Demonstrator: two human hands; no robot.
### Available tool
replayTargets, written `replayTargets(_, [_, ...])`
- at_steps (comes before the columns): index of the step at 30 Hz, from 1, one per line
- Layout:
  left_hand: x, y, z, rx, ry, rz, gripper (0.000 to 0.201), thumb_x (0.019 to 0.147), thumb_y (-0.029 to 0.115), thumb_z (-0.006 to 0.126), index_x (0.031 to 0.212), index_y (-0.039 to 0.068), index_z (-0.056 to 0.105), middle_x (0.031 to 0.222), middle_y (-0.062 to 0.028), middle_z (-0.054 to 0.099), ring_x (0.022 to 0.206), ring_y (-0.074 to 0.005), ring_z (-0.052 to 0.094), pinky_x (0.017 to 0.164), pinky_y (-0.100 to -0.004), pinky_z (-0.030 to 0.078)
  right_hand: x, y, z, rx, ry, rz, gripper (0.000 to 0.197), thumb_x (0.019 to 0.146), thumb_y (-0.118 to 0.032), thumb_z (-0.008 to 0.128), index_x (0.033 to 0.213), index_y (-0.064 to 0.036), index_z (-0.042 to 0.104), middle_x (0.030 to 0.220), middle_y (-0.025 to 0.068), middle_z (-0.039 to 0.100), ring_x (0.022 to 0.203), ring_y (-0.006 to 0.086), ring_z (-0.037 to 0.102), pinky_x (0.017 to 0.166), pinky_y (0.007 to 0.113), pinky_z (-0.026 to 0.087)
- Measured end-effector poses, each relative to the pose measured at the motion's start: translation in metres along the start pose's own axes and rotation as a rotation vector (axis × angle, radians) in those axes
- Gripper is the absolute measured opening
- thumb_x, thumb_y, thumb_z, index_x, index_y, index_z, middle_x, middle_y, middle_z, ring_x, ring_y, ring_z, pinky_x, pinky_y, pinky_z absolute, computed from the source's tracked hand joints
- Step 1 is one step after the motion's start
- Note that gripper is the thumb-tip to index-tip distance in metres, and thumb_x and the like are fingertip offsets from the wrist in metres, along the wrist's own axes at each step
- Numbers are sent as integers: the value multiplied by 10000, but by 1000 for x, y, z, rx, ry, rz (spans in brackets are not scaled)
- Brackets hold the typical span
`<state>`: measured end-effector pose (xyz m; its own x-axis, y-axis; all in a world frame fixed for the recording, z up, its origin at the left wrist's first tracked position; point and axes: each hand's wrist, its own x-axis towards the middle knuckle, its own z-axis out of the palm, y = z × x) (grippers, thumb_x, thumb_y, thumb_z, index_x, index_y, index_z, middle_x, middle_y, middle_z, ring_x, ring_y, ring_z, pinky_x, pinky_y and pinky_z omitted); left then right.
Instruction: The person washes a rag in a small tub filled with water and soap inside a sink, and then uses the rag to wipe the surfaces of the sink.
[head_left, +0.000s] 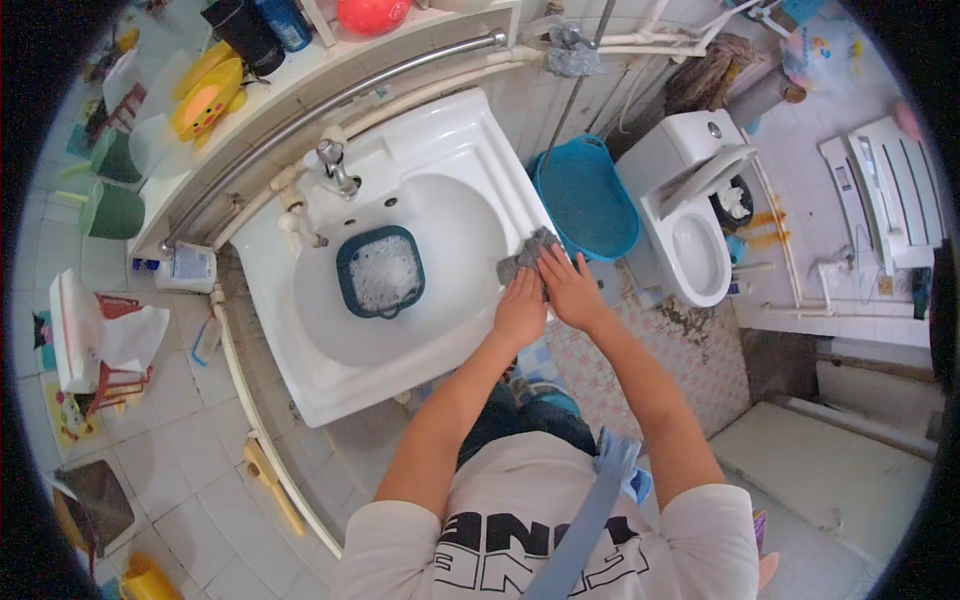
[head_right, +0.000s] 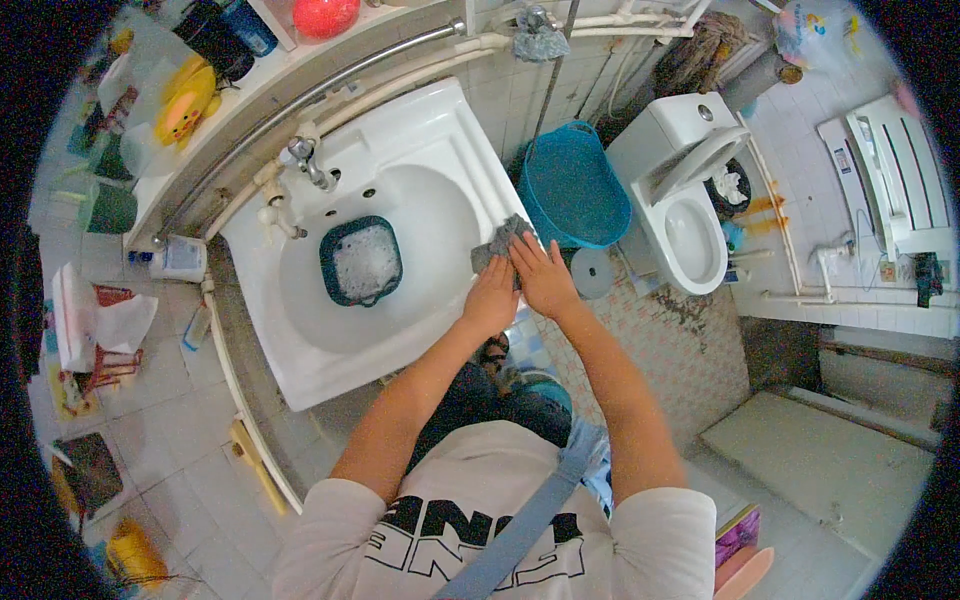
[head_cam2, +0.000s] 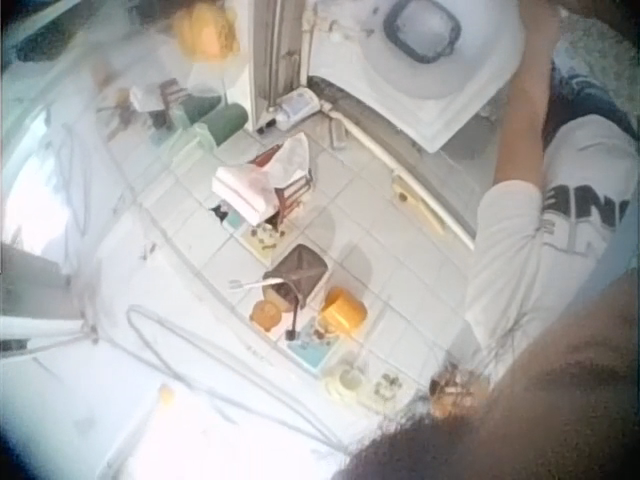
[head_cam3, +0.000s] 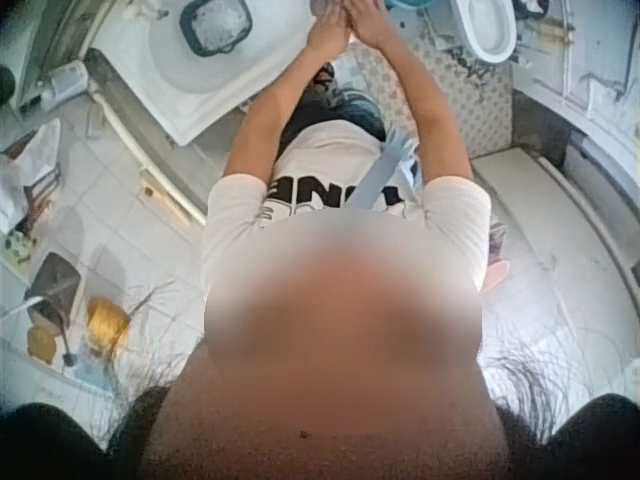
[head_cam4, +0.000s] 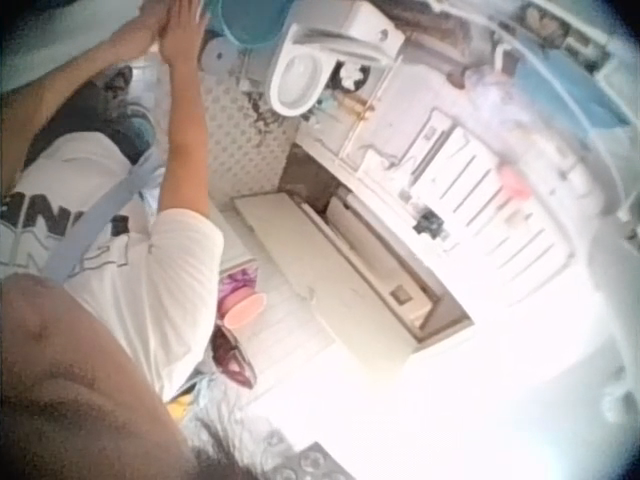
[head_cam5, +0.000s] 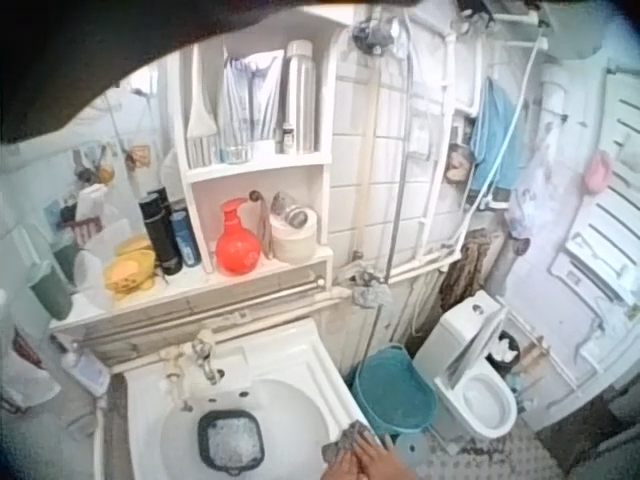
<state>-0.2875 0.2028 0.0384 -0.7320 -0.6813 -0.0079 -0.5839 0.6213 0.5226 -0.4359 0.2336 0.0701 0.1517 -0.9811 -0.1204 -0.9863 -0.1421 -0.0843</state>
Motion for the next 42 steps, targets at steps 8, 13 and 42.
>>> replayTargets(8, [-22, 27, -19, 42, -55, 113, 493, 787, 176, 610, 1191, -71, 472, 1284, -253, 442, 1233, -383, 400, 1019, -439, 345, -57, -11, -6, 208, 48, 69, 379, 878, -173, 497, 1224, -19, 521, 1350, 94, 450, 1335, 266, 296, 1069, 516, 232])
replayTargets(13, [-41, 8, -8, 38, -25, 135, 466, 807, 167, 595, 1204, -49, 483, 1296, -248, 447, 1264, -370, 371, 1029, -395, 347, -53, -42, -6, 291, 167, 117, 295, 858, -153, 520, 1097, 0, 600, 1208, 134, 562, 1211, 300, 458, 1041, 460, 313])
replayTargets(42, [-4, 29, -2, -17, -10, 128, 390, 773, 135, 606, 1124, 15, 488, 1190, -226, 496, 1180, -395, 438, 990, -479, 354, -62, -10, -9, 69, 41, 92, 404, 818, -124, 538, 1220, -79, 537, 1387, 56, 415, 1356, 237, 266, 1090, 545, 173])
